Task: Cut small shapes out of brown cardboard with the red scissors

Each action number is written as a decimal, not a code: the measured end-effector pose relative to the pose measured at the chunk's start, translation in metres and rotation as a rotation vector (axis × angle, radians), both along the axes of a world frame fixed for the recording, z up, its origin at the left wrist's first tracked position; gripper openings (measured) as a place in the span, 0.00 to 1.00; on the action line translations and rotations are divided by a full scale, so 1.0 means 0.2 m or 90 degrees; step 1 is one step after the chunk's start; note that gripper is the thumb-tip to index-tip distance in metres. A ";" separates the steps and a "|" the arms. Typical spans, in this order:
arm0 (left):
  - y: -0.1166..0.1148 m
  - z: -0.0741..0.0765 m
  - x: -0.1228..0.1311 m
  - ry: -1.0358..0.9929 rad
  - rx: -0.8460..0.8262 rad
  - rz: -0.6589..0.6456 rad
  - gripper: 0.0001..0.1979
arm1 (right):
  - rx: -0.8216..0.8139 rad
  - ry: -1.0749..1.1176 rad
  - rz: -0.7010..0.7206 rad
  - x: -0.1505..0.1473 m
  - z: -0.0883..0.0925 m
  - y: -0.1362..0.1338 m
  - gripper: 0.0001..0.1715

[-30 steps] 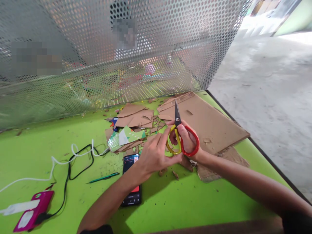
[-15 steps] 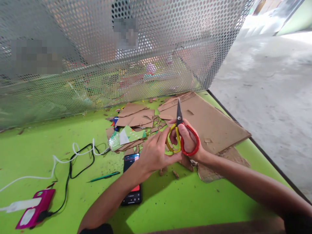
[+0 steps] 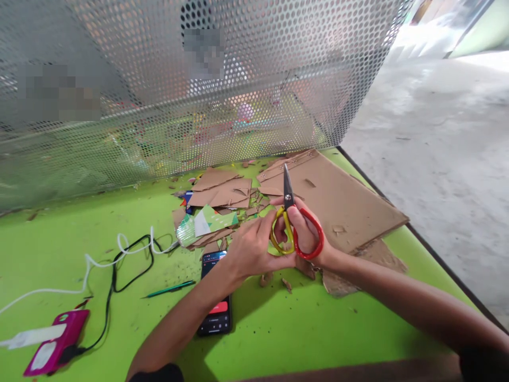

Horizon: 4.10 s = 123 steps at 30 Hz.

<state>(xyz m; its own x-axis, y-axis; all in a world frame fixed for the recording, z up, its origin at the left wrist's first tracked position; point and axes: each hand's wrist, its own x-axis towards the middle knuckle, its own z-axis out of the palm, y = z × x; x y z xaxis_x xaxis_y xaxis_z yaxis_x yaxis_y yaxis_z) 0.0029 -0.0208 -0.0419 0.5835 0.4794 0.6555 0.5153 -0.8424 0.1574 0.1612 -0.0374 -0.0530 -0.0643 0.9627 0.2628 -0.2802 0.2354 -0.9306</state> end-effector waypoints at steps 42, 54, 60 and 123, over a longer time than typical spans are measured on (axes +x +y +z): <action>0.22 0.11 -0.18 0.270 -0.287 0.036 0.14 | -0.074 -0.267 0.025 0.12 -0.01 0.16 0.13; 0.24 0.18 -0.21 0.336 -0.394 0.156 0.18 | -0.052 -0.264 -0.040 0.14 -0.01 0.16 0.10; 0.25 0.13 -0.26 0.525 -0.508 0.201 0.05 | -0.035 -0.267 -0.096 0.19 -0.04 0.21 0.11; 0.20 0.14 -0.20 0.084 -0.190 0.011 0.10 | -0.090 -0.155 -0.015 0.13 0.01 0.16 0.15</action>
<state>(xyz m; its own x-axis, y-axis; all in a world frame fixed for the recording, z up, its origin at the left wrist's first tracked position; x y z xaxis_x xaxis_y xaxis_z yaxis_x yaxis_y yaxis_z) -0.0375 0.0202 -0.0145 0.6445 0.6492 0.4039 0.5609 -0.7605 0.3272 0.1871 -0.0061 -0.0505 -0.0864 0.9907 0.1053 -0.0411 0.1021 -0.9939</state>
